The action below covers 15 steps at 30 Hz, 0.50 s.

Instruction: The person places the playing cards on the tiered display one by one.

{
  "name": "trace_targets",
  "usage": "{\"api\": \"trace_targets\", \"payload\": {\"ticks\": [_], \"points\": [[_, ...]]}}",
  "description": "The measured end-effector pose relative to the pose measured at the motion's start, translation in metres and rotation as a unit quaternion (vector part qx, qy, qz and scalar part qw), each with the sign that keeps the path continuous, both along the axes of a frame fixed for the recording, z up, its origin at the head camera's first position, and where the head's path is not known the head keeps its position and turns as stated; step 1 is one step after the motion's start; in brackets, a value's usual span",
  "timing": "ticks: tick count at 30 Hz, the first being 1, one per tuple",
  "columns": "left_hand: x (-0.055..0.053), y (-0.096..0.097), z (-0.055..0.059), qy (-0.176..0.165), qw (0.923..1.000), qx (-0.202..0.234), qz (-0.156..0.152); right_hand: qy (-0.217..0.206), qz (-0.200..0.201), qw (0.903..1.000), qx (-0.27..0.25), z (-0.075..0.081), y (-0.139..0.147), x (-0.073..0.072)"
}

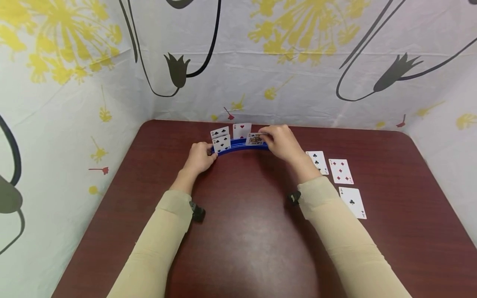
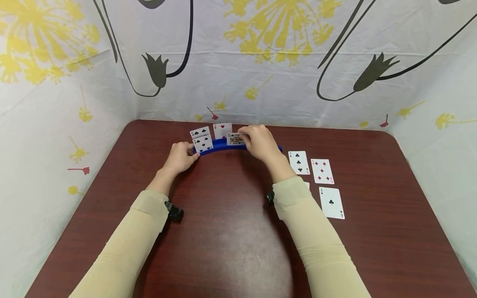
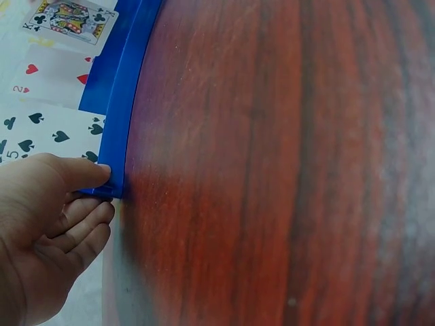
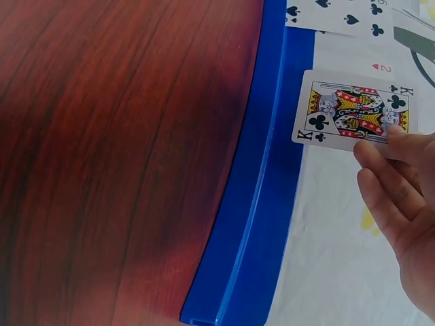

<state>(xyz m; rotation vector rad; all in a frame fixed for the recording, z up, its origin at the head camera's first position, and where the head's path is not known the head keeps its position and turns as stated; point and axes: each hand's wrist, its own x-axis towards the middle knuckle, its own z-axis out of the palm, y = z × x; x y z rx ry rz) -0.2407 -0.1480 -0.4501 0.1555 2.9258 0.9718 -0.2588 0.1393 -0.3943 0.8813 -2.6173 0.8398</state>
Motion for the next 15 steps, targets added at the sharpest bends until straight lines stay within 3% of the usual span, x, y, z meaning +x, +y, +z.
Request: {"api": "trace_targets", "payload": {"ticks": [15], "points": [[0.000, 0.000, -0.001, 0.000, 1.0000, -0.005, 0.000, -0.006, -0.007, 1.0000, -0.004, -0.010, -0.013, -0.006]]}}
